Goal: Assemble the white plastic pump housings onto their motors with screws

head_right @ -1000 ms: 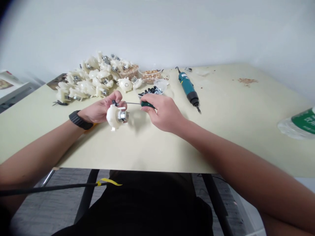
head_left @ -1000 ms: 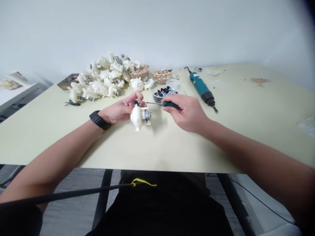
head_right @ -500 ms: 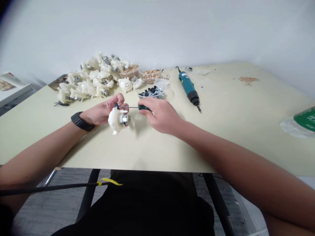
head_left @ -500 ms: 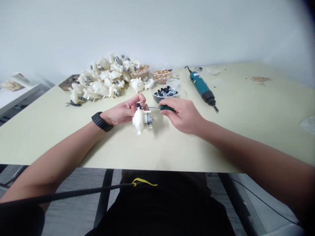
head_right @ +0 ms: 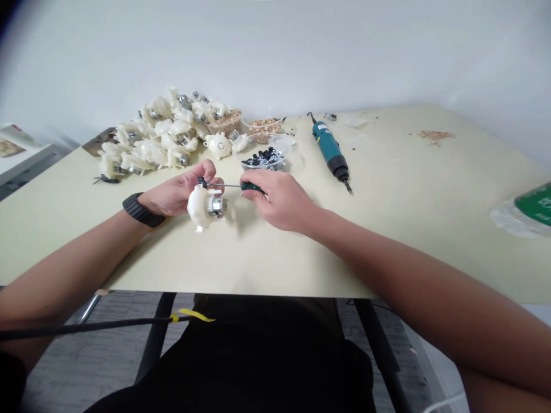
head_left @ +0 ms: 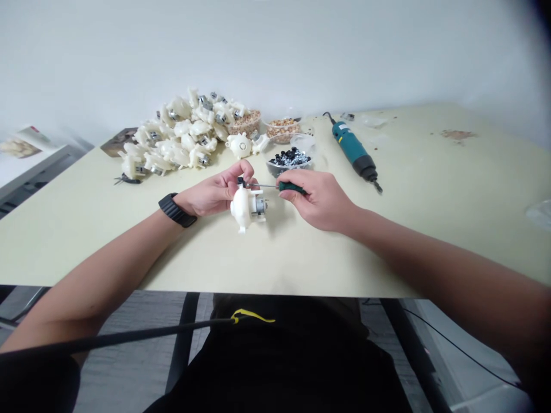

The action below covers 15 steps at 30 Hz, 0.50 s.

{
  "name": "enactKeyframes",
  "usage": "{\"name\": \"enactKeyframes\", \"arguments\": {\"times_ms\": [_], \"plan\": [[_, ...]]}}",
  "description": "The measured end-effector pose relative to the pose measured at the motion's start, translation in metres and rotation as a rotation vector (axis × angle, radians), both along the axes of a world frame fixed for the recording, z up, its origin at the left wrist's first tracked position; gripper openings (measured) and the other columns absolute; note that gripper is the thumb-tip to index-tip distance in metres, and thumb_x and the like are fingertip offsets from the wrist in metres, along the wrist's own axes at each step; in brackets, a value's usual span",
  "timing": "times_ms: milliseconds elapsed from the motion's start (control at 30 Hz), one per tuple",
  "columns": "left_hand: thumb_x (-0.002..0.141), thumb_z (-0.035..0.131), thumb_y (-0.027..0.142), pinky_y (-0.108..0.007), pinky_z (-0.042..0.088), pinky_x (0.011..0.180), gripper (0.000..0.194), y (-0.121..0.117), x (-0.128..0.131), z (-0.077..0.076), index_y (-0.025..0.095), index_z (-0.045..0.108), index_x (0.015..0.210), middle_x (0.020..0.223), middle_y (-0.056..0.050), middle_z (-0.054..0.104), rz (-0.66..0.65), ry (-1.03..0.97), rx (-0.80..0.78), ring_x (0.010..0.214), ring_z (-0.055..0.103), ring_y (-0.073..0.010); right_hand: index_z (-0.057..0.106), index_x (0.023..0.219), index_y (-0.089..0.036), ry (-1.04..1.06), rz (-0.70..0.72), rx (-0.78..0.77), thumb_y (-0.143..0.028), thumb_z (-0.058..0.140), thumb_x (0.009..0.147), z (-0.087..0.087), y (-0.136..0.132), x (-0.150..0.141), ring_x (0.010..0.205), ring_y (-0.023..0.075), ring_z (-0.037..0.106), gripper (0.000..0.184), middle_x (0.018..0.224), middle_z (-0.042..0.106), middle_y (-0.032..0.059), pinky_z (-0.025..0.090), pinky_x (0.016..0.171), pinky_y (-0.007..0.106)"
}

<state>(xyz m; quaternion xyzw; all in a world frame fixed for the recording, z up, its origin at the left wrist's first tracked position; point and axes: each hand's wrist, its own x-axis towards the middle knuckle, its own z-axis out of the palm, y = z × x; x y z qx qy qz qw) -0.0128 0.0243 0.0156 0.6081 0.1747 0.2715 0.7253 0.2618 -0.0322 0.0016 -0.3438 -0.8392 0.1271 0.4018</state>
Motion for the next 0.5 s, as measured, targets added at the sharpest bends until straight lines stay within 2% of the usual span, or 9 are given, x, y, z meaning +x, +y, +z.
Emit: {"name": "enactKeyframes", "arguments": {"times_ms": [267, 500], "plan": [[0.074, 0.099, 0.048, -0.022, 0.056, 0.066, 0.052, -0.0025, 0.0016, 0.0021, 0.022, 0.06, 0.096, 0.09, -0.001, 0.065, -0.035, 0.01, 0.009, 0.077, 0.065, -0.0135, 0.074, 0.106, -0.02, -0.008, 0.017, 0.005, -0.027, 0.06, 0.102, 0.0016, -0.0022, -0.0014, 0.089, 0.021, 0.067, 0.016, 0.104, 0.078, 0.0061, 0.045, 0.08, 0.033], [0.067, 0.103, 0.05, -0.024, 0.056, 0.067, 0.058, -0.0068, 0.005, 0.0045, 0.021, 0.058, 0.09, 0.086, 0.0, 0.062, 0.032, 0.029, 0.001, 0.075, 0.06, -0.0132, 0.074, 0.103, -0.02, -0.016, 0.016, -0.003, -0.027, 0.061, 0.101, 0.0043, -0.0035, -0.0009, 0.086, 0.0207, 0.065, 0.015, 0.101, 0.077, 0.0055, 0.044, 0.078, 0.033]]}}
